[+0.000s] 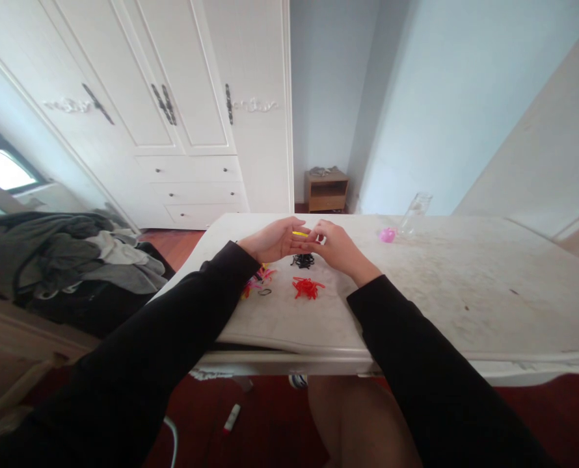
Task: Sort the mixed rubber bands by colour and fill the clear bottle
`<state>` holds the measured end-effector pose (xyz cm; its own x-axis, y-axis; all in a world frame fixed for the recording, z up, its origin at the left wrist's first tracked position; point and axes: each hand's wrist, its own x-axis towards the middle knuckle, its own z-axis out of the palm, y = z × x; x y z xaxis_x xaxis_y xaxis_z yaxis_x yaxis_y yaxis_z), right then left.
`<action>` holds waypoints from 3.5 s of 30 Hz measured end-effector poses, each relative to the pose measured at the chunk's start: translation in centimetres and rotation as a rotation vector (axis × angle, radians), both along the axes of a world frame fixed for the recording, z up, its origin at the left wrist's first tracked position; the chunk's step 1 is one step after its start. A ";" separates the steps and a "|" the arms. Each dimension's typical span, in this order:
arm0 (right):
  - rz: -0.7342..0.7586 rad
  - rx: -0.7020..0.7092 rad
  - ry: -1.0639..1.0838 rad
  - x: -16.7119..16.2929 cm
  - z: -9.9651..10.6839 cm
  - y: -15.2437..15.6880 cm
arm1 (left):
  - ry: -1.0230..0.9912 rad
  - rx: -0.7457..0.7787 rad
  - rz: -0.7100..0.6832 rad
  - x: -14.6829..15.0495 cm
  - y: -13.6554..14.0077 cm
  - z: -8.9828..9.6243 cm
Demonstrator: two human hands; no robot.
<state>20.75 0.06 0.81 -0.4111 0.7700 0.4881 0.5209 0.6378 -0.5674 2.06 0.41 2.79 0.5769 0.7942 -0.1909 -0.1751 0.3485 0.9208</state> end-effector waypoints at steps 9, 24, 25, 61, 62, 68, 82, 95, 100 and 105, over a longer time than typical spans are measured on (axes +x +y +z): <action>0.320 -0.212 0.035 0.9 1.7 -1.3 | 0.109 0.120 0.280 -0.6 0.5 0.0; 0.395 -0.352 -0.259 0.1 1.1 -1.8 | 0.167 0.314 0.449 -0.8 0.6 -0.1; 0.427 -0.358 -0.270 0.0 1.0 -1.9 | 0.169 0.318 0.461 -0.8 0.6 -0.1; 0.145 -0.089 -0.213 -1.0 -2.4 -0.2 | 0.276 0.467 0.580 -1.1 1.9 -1.2; 0.141 -0.073 -0.193 -1.0 -2.4 -0.2 | 0.267 0.499 0.576 -1.2 2.0 -1.2; 0.066 0.082 -0.098 -0.6 -2.2 0.1 | 0.202 0.618 0.610 -1.4 2.8 0.6; -0.010 0.105 -0.052 -0.2 -1.9 0.6 | 1.003 0.834 -0.007 -12.5 -0.9 2.2; -0.028 0.077 -0.052 -0.1 -2.0 0.7 | 0.992 0.922 0.145 -12.6 -2.1 0.1; -0.022 0.078 -0.051 -0.1 -1.9 0.7 | 0.932 0.884 0.225 -13.2 -1.9 0.5; -0.023 0.072 -0.053 -0.1 -2.0 0.7 | 0.695 0.633 0.201 -12.7 -2.2 0.5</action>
